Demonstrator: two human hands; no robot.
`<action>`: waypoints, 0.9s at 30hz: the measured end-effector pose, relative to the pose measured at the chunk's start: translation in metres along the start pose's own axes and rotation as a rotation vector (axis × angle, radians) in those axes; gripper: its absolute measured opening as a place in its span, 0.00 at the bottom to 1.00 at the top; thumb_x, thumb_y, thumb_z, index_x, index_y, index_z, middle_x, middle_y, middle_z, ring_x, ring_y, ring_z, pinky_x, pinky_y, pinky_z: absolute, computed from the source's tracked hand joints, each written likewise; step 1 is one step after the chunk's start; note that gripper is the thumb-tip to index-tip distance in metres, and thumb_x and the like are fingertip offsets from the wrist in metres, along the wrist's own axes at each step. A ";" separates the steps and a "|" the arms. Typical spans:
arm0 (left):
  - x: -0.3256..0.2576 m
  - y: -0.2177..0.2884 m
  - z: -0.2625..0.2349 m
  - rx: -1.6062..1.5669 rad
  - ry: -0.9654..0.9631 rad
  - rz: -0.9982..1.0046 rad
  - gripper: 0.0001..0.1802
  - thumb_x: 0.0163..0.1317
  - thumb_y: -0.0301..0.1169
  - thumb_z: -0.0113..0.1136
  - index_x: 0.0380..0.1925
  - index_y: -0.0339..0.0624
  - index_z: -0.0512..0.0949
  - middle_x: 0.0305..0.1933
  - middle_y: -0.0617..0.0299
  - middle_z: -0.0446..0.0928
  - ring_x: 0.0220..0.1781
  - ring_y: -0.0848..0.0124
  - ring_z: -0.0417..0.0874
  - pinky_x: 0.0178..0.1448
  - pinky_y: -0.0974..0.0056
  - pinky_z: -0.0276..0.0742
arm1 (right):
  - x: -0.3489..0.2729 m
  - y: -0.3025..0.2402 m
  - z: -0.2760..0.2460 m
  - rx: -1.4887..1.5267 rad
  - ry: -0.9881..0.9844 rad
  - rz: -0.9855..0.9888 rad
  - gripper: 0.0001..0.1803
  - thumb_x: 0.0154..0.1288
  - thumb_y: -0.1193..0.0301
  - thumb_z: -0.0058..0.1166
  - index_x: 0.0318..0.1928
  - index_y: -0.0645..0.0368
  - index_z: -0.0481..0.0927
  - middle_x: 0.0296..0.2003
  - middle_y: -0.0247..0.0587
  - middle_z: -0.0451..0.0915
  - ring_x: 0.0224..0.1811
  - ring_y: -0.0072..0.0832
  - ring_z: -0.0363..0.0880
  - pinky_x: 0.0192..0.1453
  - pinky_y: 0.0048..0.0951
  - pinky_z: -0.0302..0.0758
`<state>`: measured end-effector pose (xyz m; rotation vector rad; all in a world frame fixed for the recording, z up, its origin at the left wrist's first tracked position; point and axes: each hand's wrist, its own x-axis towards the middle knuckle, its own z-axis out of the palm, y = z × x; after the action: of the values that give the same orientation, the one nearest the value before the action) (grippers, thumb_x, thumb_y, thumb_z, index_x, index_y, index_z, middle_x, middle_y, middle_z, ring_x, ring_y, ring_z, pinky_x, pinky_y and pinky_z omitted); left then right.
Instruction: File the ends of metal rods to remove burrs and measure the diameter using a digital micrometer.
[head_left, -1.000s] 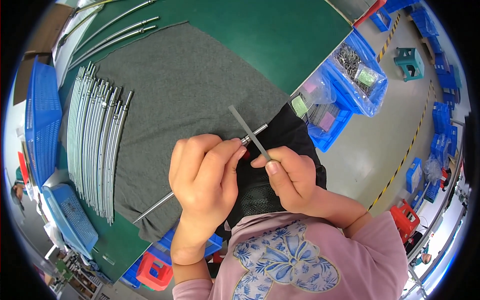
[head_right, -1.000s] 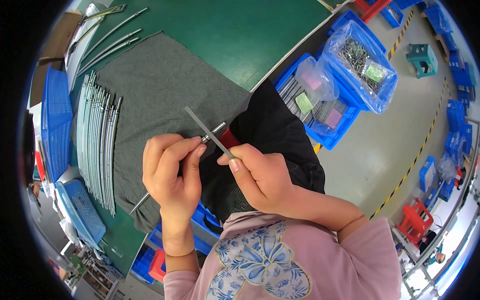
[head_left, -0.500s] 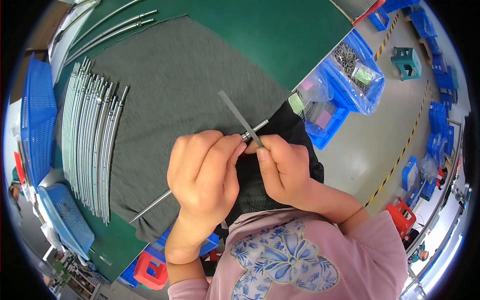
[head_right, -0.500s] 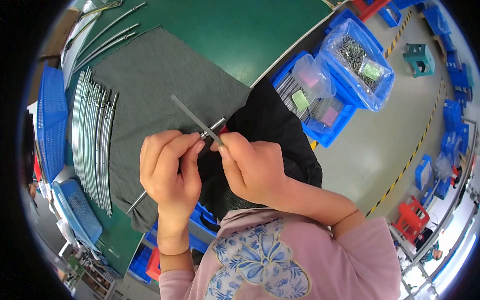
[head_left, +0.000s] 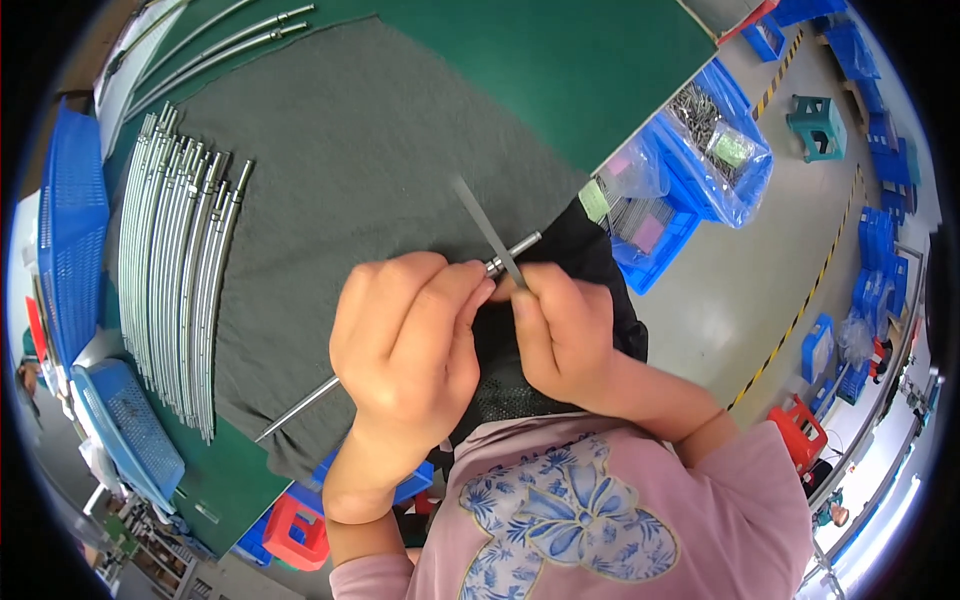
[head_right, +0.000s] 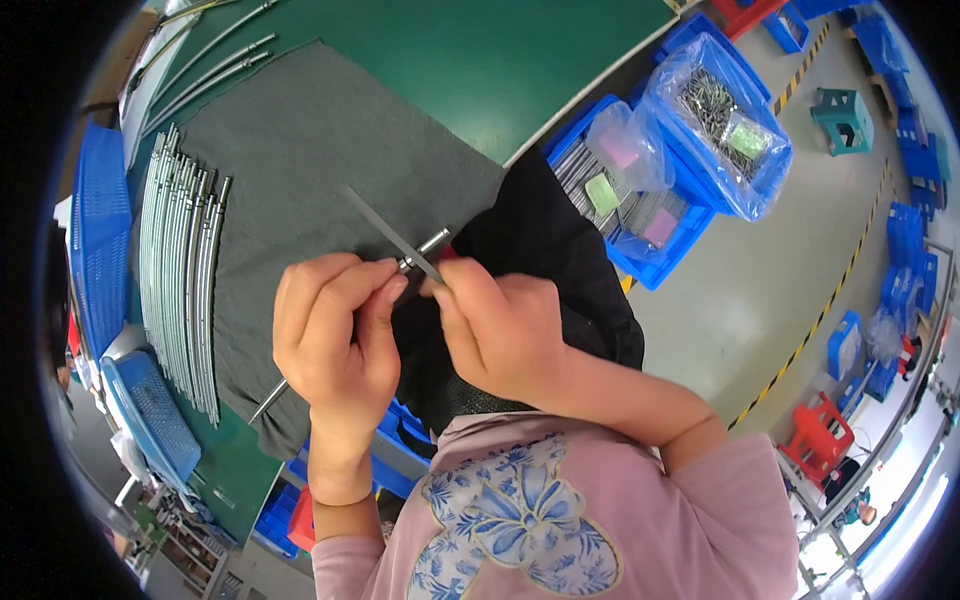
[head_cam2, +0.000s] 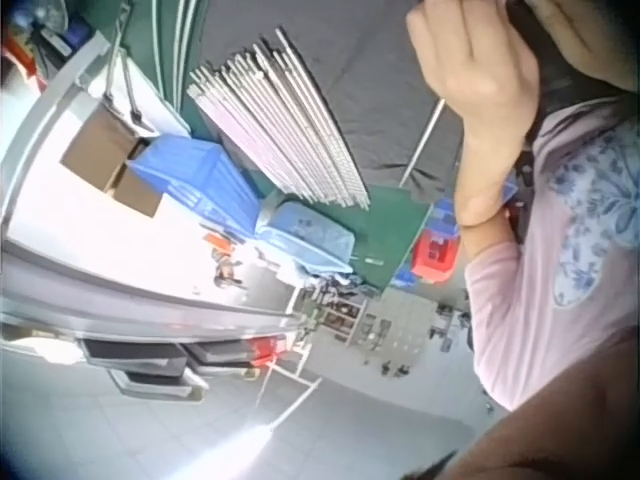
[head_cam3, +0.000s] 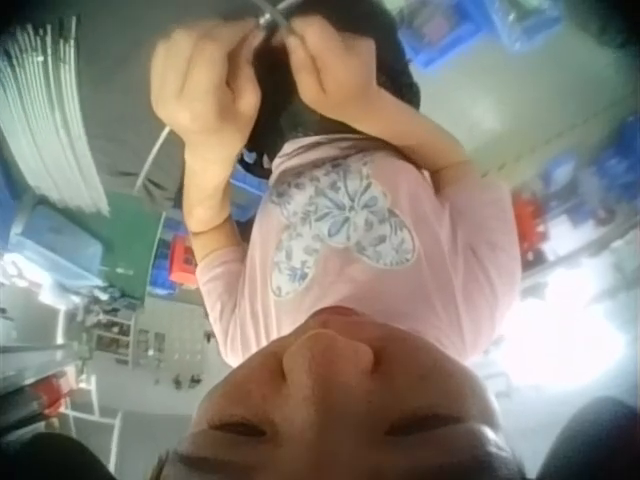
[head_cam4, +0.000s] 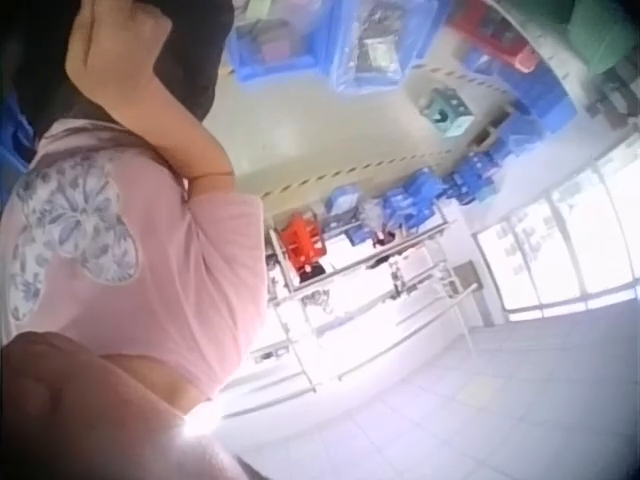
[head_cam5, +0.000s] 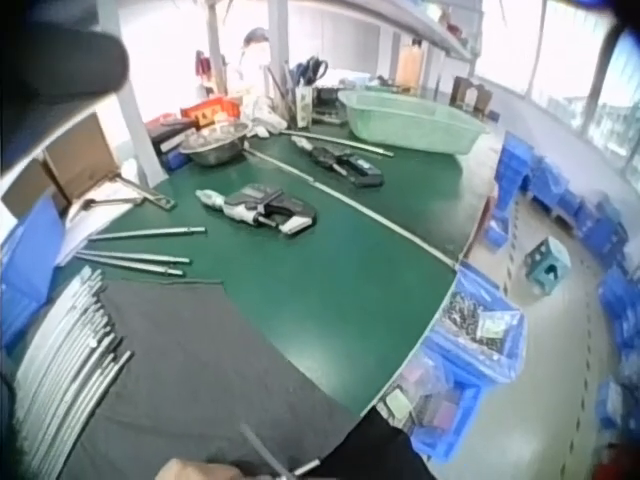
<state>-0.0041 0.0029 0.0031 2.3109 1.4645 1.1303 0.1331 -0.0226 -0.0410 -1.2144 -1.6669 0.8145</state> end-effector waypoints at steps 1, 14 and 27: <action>0.002 -0.002 0.000 0.006 0.013 0.016 0.10 0.37 0.19 0.64 0.24 0.36 0.77 0.25 0.59 0.72 0.23 0.65 0.71 0.25 0.65 0.66 | -0.001 0.002 0.002 0.003 0.000 -0.003 0.05 0.56 0.79 0.48 0.35 0.61 0.72 0.23 0.39 0.78 0.16 0.33 0.76 0.18 0.28 0.70; -0.001 -0.002 -0.001 -0.023 0.002 -0.009 0.11 0.36 0.18 0.63 0.25 0.36 0.77 0.26 0.59 0.72 0.24 0.64 0.72 0.25 0.64 0.67 | -0.012 0.008 0.002 -0.035 -0.009 -0.003 0.05 0.56 0.78 0.48 0.35 0.61 0.71 0.23 0.39 0.78 0.16 0.34 0.75 0.18 0.29 0.70; 0.000 -0.004 0.000 -0.035 0.019 -0.001 0.12 0.34 0.18 0.63 0.24 0.36 0.77 0.26 0.58 0.72 0.24 0.64 0.72 0.26 0.64 0.67 | -0.014 0.005 -0.002 -0.019 -0.096 0.076 0.05 0.57 0.78 0.48 0.36 0.62 0.71 0.23 0.40 0.78 0.15 0.34 0.75 0.18 0.29 0.69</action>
<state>-0.0066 0.0053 0.0011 2.2815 1.4403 1.1711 0.1380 -0.0348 -0.0484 -1.2764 -1.7172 0.9180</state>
